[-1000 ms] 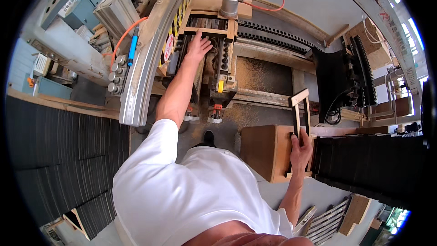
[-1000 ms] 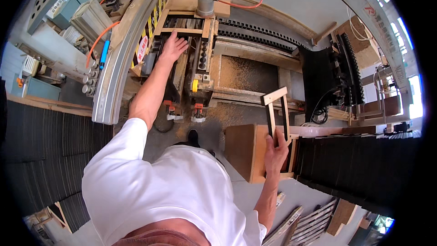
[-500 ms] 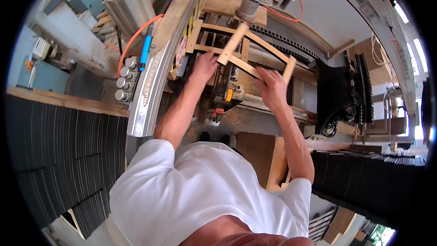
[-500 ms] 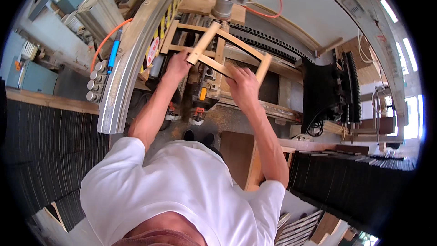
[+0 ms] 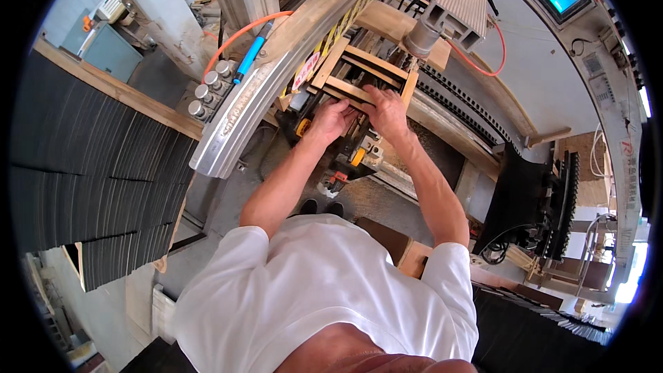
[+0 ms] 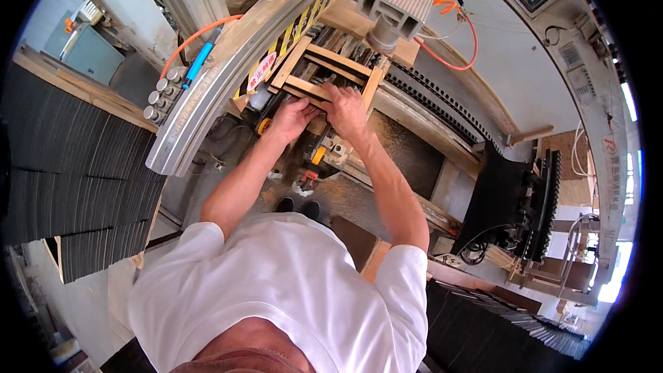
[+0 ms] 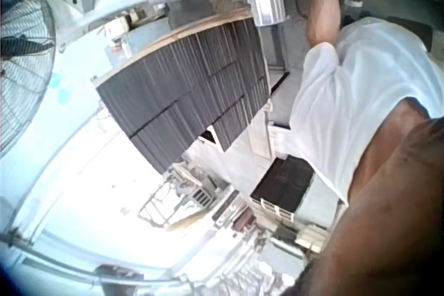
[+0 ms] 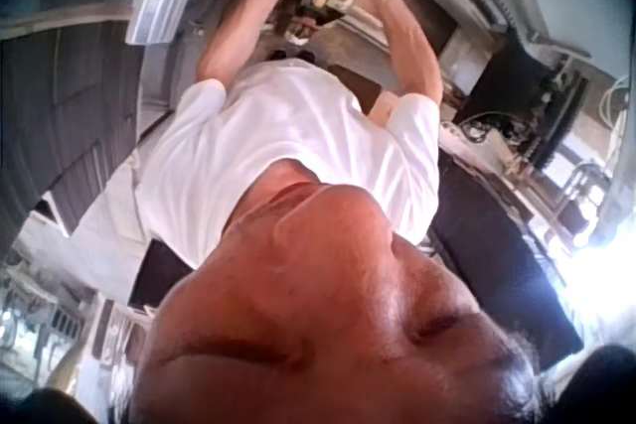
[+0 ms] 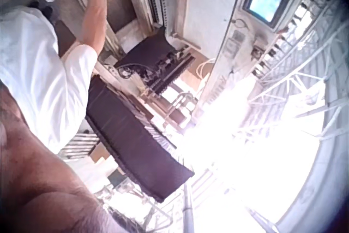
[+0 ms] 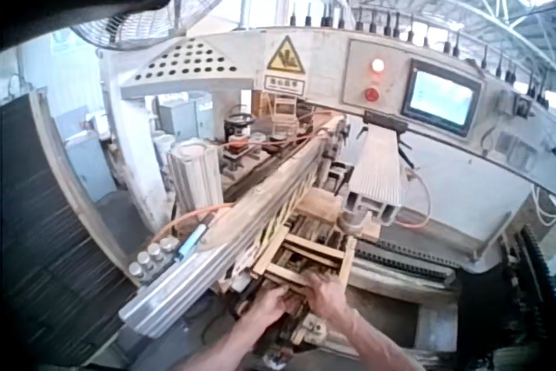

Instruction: The person repeatedly picks up small wooden frames from a machine, places them on a stack, and then retrieves them to repeat the process. The task involves continuous handling of the frames without visible assembly or finishing.

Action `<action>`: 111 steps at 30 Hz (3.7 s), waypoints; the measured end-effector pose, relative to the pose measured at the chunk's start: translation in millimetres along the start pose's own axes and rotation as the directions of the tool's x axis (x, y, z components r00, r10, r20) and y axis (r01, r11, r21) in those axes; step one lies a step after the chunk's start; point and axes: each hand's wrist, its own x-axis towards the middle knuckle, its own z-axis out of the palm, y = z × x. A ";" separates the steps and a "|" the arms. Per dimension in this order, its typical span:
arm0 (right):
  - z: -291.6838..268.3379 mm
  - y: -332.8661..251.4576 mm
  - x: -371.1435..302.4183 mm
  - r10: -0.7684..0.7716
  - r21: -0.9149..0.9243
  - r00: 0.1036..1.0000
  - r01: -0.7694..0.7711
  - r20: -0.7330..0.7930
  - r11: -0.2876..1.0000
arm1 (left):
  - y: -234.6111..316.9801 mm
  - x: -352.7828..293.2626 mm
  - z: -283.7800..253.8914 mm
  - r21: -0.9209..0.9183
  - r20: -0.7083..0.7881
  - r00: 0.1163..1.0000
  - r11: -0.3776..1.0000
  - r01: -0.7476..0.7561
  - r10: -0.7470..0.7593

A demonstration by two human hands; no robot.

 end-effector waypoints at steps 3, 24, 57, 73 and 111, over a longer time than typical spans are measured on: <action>-2.1 23.7 14.8 0.021 -0.001 0.999 -0.021 -0.040 1.000 | -3.9 -22.9 6.0 0.041 -0.077 0.997 0.999 -0.015 0.018; 32.7 69.9 76.6 0.232 -0.051 0.970 -0.229 0.076 0.972 | 39.4 -282.2 -73.1 0.098 -0.205 0.971 0.984 0.147 -0.125; 24.8 69.4 77.4 0.029 -0.520 0.998 0.009 0.064 0.854 | 5.5 -337.3 -116.1 0.449 -0.593 0.752 0.893 0.013 0.288; 30.8 60.4 68.7 0.098 -0.589 0.995 -0.071 0.014 0.805 | 126.7 -524.1 -45.1 0.822 -0.340 0.547 0.525 -0.222 0.765; 11.9 -184.5 -235.7 0.370 0.080 0.916 -0.362 -0.154 0.929 | 363.7 -781.3 -171.6 0.991 0.122 -0.224 -0.132 -0.030 0.967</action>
